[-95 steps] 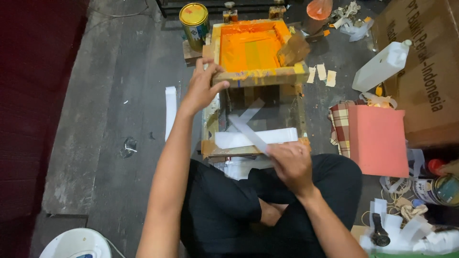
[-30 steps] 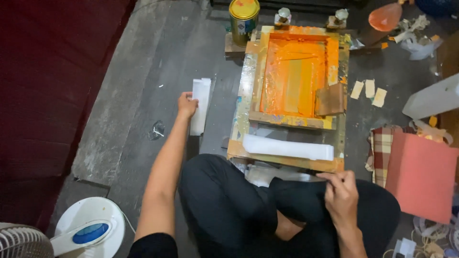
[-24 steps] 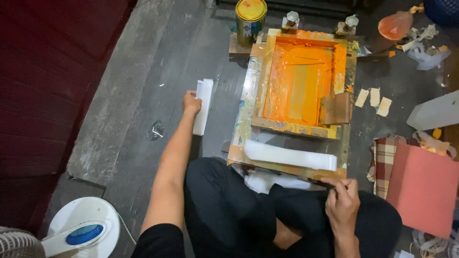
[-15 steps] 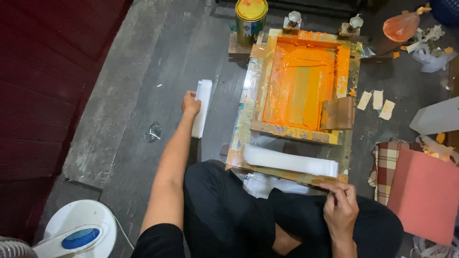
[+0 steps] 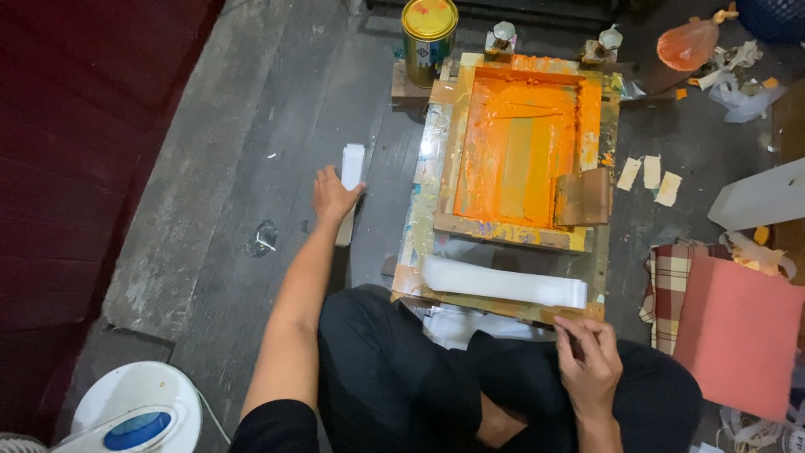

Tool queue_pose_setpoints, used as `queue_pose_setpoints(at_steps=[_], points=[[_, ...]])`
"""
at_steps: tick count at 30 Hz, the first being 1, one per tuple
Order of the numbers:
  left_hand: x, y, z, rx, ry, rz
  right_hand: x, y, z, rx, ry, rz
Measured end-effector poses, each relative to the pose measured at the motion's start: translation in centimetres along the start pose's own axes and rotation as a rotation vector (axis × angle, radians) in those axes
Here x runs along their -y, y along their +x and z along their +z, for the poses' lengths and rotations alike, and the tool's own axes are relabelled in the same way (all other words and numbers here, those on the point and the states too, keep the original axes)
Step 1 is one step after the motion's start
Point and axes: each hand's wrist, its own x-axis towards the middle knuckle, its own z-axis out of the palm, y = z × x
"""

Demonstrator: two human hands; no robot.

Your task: Manual screen printing of orange ink onto white label strips using a hand-held squeegee and a screen frame.

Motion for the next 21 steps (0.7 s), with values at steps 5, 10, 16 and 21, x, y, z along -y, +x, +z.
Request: queue_pose_setpoints(at_steps=[5, 10, 16, 21], points=[[0.2, 0.4, 1.7, -0.063, 0.077, 0.138, 0.1, 0.3, 0.2, 0.022, -0.002, 0.000], [-0.4, 0.4, 1.5, -0.033, 0.122, 0.105, 0.7, 0.7, 0.2, 0.042, -0.005, 0.006], [-0.8, -0.3, 0.9, -0.064, 0.126, 0.148, 0.9, 1.0, 0.4, 0.066, -0.004, 0.018], [-1.5, -0.7, 0.1, -0.190, -0.014, 0.260, 0.5, 2.2, 0.2, 0.015, -0.150, -0.173]])
